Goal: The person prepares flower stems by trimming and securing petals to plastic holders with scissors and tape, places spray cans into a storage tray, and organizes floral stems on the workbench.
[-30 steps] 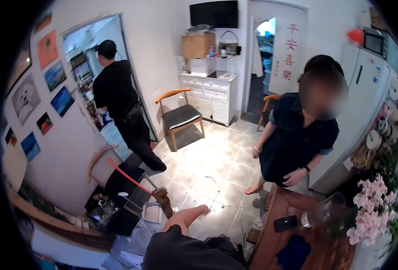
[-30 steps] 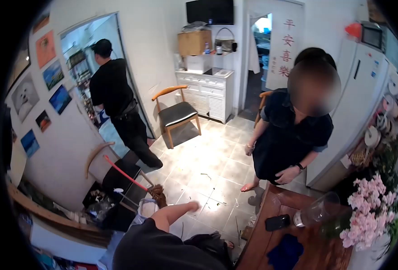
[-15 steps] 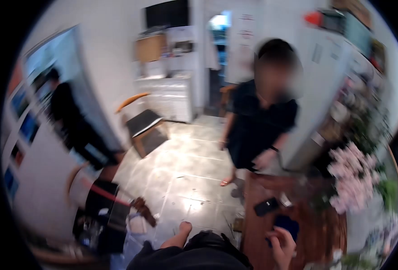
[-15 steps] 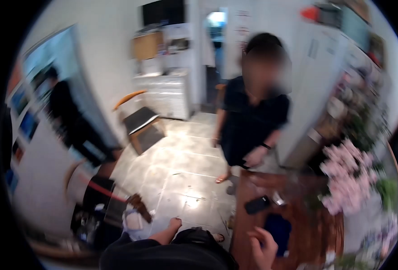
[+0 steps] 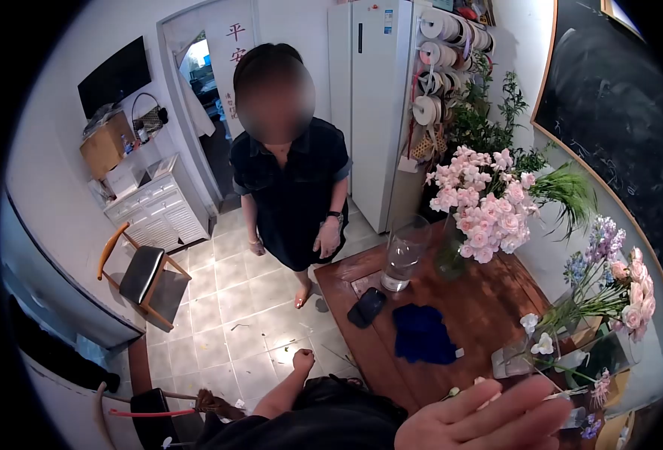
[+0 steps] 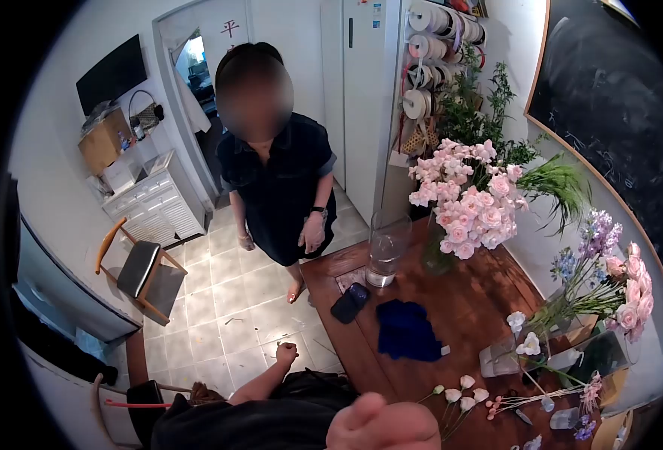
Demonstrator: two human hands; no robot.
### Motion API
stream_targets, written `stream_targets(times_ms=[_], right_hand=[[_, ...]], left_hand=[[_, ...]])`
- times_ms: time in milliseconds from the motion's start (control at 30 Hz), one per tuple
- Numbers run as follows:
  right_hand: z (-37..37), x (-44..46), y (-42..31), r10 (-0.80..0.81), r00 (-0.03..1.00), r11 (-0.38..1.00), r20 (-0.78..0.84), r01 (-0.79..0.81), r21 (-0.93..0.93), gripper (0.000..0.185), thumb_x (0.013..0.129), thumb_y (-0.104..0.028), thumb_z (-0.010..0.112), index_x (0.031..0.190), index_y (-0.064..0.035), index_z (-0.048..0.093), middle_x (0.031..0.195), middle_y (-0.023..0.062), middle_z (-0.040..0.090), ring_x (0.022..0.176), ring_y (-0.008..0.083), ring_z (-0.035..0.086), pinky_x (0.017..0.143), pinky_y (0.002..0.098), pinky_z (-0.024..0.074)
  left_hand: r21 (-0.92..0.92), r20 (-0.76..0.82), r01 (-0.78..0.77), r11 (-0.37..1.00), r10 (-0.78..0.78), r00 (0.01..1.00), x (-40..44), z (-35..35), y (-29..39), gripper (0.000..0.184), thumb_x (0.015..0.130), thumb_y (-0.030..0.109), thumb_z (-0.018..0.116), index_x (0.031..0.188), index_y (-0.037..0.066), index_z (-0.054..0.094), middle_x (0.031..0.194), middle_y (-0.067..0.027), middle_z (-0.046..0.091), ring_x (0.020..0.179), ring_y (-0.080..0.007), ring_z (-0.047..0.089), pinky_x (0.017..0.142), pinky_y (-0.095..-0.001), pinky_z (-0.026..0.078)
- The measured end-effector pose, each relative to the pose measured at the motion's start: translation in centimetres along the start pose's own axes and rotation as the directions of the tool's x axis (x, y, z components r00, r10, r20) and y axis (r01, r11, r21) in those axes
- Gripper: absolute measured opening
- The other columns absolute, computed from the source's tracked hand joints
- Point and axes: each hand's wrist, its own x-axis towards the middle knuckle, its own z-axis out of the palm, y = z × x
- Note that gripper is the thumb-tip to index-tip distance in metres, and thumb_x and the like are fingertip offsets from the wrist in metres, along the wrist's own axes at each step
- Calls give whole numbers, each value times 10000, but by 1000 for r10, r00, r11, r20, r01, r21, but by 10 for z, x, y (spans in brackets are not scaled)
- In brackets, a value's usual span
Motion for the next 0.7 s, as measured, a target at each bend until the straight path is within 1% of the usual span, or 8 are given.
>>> stream_targets(times_ms=[33, 133, 167, 200, 333, 400, 533, 700], right_hand=[[1, -4, -4, 17, 999, 999, -44, -19, -48, 1126, 618, -72, 768, 1375, -102, -65, 1409, 118, -110, 1318, 277, -17, 1083, 393, 72], [7, -25, -15, 109, 984, 976, -141, -133, -170, 1241, 587, -33, 781, 1394, -142, -156, 1438, 70, -246, 1344, 256, -131, 1099, 382, 12], [9, -27, -14, 106, 978, 976, -178, -136, -167, 1248, 591, -32, 776, 1388, -146, -176, 1430, 76, -265, 1339, 264, -158, 1099, 388, -22], [10, -29, -13, 103, 971, 976, -215, -140, -164, 1254, 595, -31, 772, 1383, -149, -196, 1422, 82, -283, 1334, 271, -185, 1098, 394, -55], [2, 5, 6, -86, 996, 993, 23, 87, -81, 1233, 618, -28, 759, 1381, -145, -203, 1416, 89, -295, 1324, 272, -213, 1090, 395, -74], [3, 5, 7, -78, 996, 993, 46, 82, -88, 1224, 631, -32, 755, 1380, -142, -206, 1414, 90, -300, 1321, 279, -222, 1088, 402, -72], [18, 17, -6, 36, 999, 997, 40, -34, -68, 1213, 652, -49, 753, 1375, -142, -218, 1415, 95, -297, 1311, 287, -243, 1083, 415, -79], [16, 15, 9, -55, 993, 998, 109, 52, 32, 1215, 660, -57, 752, 1367, -140, -233, 1415, 98, -295, 1304, 286, -256, 1079, 418, -92]], left_hand=[[31, 2, -40, 999, 40, 999, 4, 4, -3, 197, 720, 142, 574, 852, 21, 655, 713, -128, 653, 610, -212, 645, 616, -319, 508], [35, -24, 79, 996, -78, 997, 13, 1, -16, 194, 686, 119, 565, 827, 26, 661, 716, -134, 654, 648, -234, 641, 640, -328, 505], [35, -50, 115, 993, -114, 992, 16, -1, -24, 189, 682, 118, 562, 814, 26, 663, 716, -138, 653, 656, -240, 641, 644, -331, 504], [57, -70, 86, 995, -82, 994, 18, -3, -33, 176, 735, 71, 547, 839, -46, 628, 704, -137, 632, 565, -224, 632, 539, -322, 519], [72, -115, 190, 979, -181, 977, 19, -7, -61, 173, 738, 49, 522, 831, -72, 603, 690, -152, 616, 561, -236, 626, 503, -325, 502], [32, -111, 194, 981, -189, 976, 17, -9, -66, 174, 738, 47, 522, 837, -73, 598, 698, -152, 613, 564, -240, 627, 499, -325, 502], [-17, -115, 206, 978, -207, 972, 19, -12, -65, 179, 736, 47, 519, 846, -75, 590, 713, -147, 607, 567, -244, 628, 491, -321, 501], [14, -120, 157, 987, -155, 981, 12, -14, -49, 165, 725, 52, 524, 815, -61, 603, 674, -141, 608, 557, -227, 627, 500, -314, 503]])
